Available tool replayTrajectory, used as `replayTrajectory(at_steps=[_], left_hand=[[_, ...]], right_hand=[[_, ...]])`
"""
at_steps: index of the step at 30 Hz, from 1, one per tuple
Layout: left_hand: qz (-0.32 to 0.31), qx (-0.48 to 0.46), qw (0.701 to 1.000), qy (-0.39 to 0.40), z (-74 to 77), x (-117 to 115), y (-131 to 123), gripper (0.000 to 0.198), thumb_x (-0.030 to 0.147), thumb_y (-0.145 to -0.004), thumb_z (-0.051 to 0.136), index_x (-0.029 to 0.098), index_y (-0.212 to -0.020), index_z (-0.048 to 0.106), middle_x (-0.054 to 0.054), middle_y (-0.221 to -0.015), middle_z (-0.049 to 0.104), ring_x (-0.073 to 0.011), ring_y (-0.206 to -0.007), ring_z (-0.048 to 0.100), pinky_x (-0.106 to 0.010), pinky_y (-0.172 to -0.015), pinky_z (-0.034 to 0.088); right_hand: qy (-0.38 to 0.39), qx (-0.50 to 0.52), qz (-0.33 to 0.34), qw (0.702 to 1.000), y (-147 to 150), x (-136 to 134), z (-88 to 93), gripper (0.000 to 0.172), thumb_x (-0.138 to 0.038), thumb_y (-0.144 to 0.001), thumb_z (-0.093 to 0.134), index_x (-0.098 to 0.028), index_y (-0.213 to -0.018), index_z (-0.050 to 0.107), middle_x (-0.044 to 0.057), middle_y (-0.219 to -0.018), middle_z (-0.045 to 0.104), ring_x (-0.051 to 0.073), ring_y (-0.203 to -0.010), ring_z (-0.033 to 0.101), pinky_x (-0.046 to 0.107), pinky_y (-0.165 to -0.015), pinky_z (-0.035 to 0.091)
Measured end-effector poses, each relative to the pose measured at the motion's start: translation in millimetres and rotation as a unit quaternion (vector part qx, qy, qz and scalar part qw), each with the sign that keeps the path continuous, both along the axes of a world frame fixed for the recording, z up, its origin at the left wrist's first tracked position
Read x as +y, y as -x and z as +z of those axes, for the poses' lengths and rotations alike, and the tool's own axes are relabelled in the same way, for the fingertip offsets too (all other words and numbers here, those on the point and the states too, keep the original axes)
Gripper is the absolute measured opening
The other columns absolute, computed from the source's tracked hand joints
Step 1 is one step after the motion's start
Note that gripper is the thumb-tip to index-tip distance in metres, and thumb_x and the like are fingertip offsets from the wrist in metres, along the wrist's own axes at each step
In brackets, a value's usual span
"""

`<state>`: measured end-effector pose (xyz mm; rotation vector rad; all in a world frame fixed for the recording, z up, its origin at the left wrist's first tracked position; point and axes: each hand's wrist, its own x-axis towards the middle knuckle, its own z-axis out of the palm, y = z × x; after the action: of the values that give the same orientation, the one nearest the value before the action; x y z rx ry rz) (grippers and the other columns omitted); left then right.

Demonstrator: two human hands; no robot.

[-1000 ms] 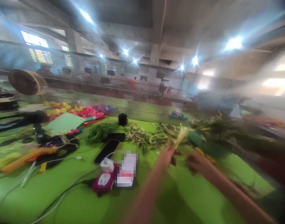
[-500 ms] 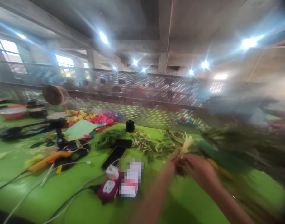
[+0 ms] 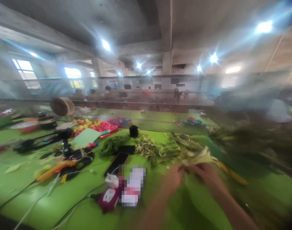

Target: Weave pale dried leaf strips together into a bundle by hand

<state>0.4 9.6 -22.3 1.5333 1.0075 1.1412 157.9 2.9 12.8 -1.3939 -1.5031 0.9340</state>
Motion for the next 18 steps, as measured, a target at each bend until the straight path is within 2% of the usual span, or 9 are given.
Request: replayTrajectory(at_steps=[2,4,7,11,15,18], left_hand=[[-0.022,0.048,0.998,-0.041,6.2,-6,0,0.030,0.037,-0.087,0.044,0.020,-0.072,0.063,-0.003,-0.064,0.057,-0.0186,-0.069,0.053,-0.030,-0.068,0.041],[-0.036,0.090,0.993,-0.064,13.5,-11,2,0.030,0.035,-0.088,0.042,0.020,-0.073,0.063,-0.003,-0.070,0.060,-0.0190,-0.072,0.054,-0.031,-0.072,0.040],[-0.039,0.141,0.988,-0.051,21.0,-13,6,0.028,0.032,-0.088,0.039,0.021,-0.076,0.062,-0.004,-0.074,0.060,-0.0189,-0.072,0.052,-0.031,-0.071,0.038],[0.059,0.180,0.981,-0.037,22.9,-9,16,0.026,0.032,-0.089,0.037,0.021,-0.077,0.057,-0.004,-0.077,0.059,-0.0198,-0.075,0.052,-0.031,-0.070,0.036],[0.163,0.203,0.963,-0.072,26.7,-7,26,0.022,0.026,-0.088,0.039,0.021,-0.074,0.056,-0.004,-0.076,0.058,-0.0199,-0.076,0.052,-0.031,-0.075,0.036],[0.186,0.216,0.956,-0.072,34.6,-7,28,0.021,0.019,-0.087,0.039,0.021,-0.075,0.056,-0.006,-0.081,0.057,-0.0218,-0.083,0.053,-0.032,-0.079,0.036]], right_hand=[[0.000,0.004,-0.013,1.000,-3,0,1.1,0.033,-0.050,-0.072,0.059,-0.018,-0.063,0.063,-0.001,-0.049,0.055,0.012,-0.044,0.046,0.025,-0.041,0.035],[-0.002,0.008,-0.017,1.000,-4,0,1.6,0.033,-0.049,-0.071,0.060,-0.018,-0.061,0.063,-0.001,-0.048,0.054,0.012,-0.043,0.045,0.025,-0.041,0.035],[-0.008,0.007,-0.001,1.000,-7,3,0.7,0.032,-0.048,-0.070,0.061,-0.018,-0.058,0.063,-0.002,-0.047,0.054,0.012,-0.043,0.045,0.025,-0.042,0.035],[-0.029,-0.005,0.059,0.998,-13,6,-2.2,0.025,-0.043,-0.069,0.064,-0.018,-0.065,0.067,-0.002,-0.052,0.058,0.013,-0.049,0.050,0.025,-0.047,0.038],[-0.089,-0.075,0.135,0.984,-22,9,-5.0,0.019,-0.037,-0.071,0.063,-0.019,-0.064,0.067,0.000,-0.061,0.063,0.016,-0.061,0.055,0.026,-0.055,0.041],[-0.096,-0.045,0.151,0.983,-24,8,-2.4,0.025,-0.042,-0.074,0.060,-0.019,-0.066,0.066,0.000,-0.061,0.062,0.015,-0.060,0.056,0.026,-0.055,0.042]])
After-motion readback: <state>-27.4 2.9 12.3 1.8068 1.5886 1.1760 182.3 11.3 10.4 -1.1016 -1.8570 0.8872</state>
